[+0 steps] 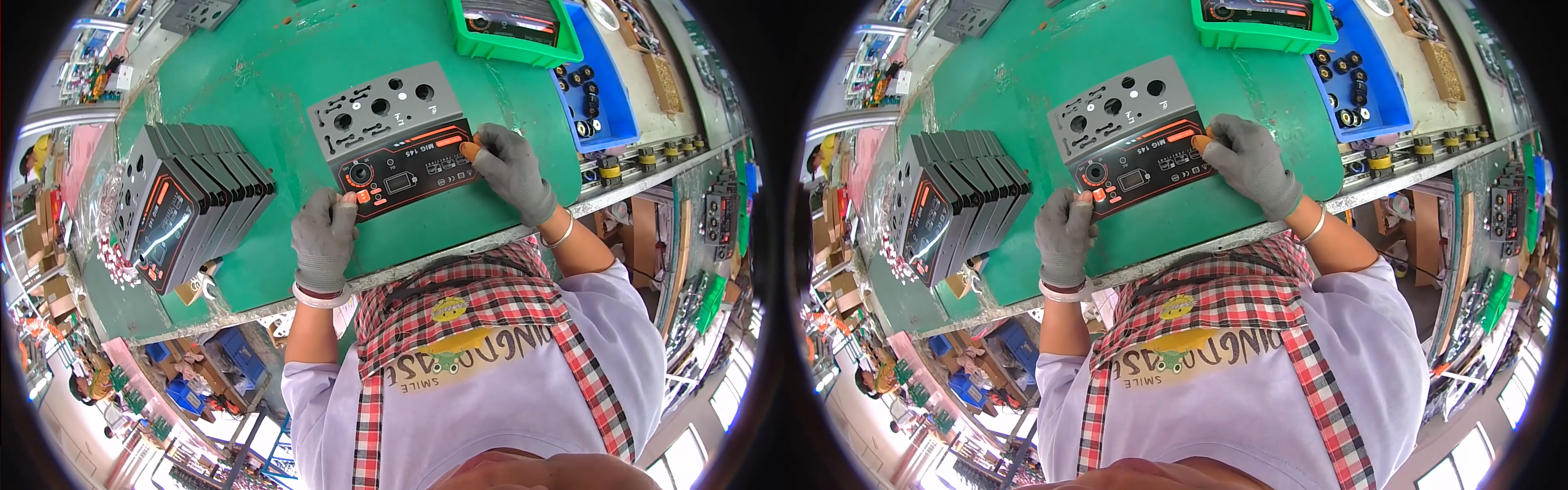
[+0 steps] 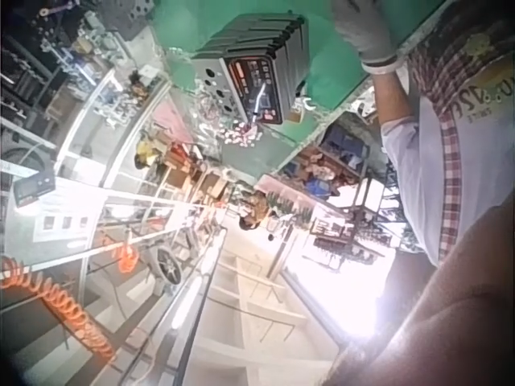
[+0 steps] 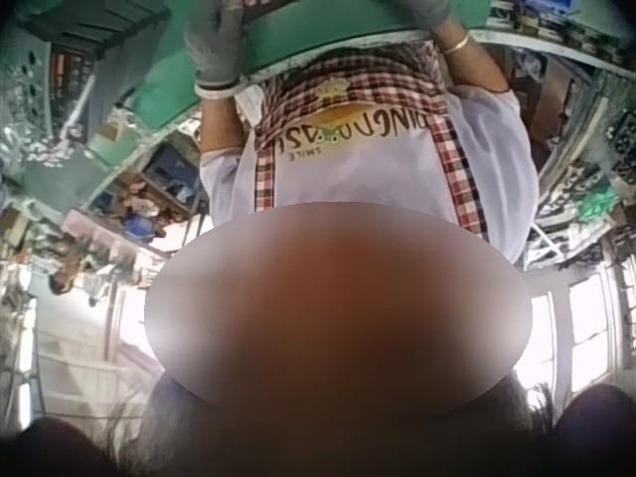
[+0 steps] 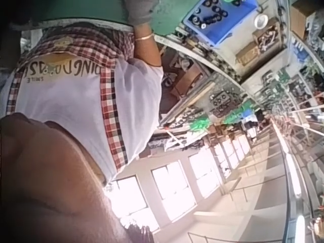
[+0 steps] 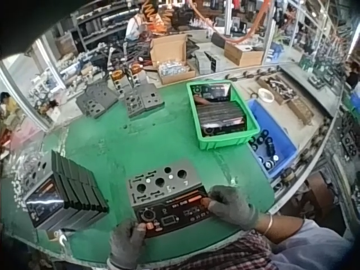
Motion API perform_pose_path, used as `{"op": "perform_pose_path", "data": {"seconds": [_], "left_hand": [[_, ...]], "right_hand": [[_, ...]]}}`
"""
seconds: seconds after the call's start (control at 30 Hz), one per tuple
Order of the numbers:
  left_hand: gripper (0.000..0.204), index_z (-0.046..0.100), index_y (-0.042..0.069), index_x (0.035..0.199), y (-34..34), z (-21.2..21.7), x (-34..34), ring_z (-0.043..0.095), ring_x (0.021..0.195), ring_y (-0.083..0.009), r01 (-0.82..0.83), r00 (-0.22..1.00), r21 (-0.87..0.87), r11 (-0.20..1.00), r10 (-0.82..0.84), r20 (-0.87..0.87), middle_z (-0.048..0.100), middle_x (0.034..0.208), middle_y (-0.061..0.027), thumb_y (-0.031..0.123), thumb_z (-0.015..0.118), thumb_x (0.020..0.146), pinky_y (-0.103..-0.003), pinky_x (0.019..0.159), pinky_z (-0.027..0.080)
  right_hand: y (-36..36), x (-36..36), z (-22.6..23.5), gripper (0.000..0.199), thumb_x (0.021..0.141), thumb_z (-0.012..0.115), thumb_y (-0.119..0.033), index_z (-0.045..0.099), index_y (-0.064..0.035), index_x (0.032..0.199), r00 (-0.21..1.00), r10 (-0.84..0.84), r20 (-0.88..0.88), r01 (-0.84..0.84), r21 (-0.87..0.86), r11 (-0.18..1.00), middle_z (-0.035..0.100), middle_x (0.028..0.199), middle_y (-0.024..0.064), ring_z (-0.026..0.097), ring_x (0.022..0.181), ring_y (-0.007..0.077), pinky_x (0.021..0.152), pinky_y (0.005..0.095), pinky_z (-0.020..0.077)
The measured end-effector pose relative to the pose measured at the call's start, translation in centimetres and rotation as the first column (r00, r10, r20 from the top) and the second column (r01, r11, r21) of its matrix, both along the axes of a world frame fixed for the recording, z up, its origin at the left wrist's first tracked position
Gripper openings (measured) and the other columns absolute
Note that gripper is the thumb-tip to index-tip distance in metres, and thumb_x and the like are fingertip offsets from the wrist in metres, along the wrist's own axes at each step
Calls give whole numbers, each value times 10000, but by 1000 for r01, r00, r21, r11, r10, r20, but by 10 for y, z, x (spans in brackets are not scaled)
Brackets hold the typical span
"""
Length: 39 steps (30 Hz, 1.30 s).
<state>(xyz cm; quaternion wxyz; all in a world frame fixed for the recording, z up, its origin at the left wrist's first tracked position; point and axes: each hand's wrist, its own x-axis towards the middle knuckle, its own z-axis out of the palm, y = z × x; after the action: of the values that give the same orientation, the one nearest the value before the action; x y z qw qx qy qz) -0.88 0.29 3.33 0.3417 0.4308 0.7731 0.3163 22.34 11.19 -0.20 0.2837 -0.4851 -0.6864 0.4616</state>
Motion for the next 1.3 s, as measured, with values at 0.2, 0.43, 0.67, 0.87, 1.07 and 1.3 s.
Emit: {"op": "perform_pose_path", "data": {"seconds": [0.2,0.43,0.67,0.87,1.07,1.3], "left_hand": [[242,519,36,690,1,2,2,533,424,-113,-39,999,-29,999,40,34,495,485,-44,212,572,846,-270,400,385],[241,519,35,686,1,0,2,502,406,-83,-65,995,2,998,65,81,492,483,-23,206,579,844,-242,369,355],[241,512,36,679,2,-3,3,474,389,-76,-67,992,11,998,66,106,489,476,-21,200,579,843,-236,355,332],[254,513,33,681,1,-5,2,458,382,-69,-29,997,45,999,26,68,482,465,-18,210,568,855,-230,352,324],[254,518,32,686,-1,-5,3,454,384,-65,-46,994,49,998,41,99,497,477,-20,213,565,858,-224,351,325],[256,516,31,684,0,-3,6,445,382,-59,-47,995,37,998,44,86,504,487,-22,212,562,859,-222,353,327]], "right_hand": [[2,-1,4,264,794,616,-241,540,2,723,999,13,49,-14,23,1000,456,540,98,418,475,167,462,321,358],[1,-2,8,280,798,620,-260,545,-1,725,1000,-8,27,7,54,998,453,534,94,421,482,167,468,317,361],[1,-1,7,238,766,600,-232,522,-11,725,997,-9,73,6,35,999,448,560,92,422,494,173,475,325,361],[2,0,4,208,737,586,-196,492,-12,708,998,4,69,-12,103,995,423,567,106,399,486,190,475,329,360],[-1,0,7,228,740,602,-209,482,-20,698,994,16,105,-28,112,993,432,567,134,408,480,250,473,346,364],[-1,0,1,225,741,636,-243,514,-64,680,976,-15,216,-59,334,941,494,549,114,514,489,273,454,365,392]]}}
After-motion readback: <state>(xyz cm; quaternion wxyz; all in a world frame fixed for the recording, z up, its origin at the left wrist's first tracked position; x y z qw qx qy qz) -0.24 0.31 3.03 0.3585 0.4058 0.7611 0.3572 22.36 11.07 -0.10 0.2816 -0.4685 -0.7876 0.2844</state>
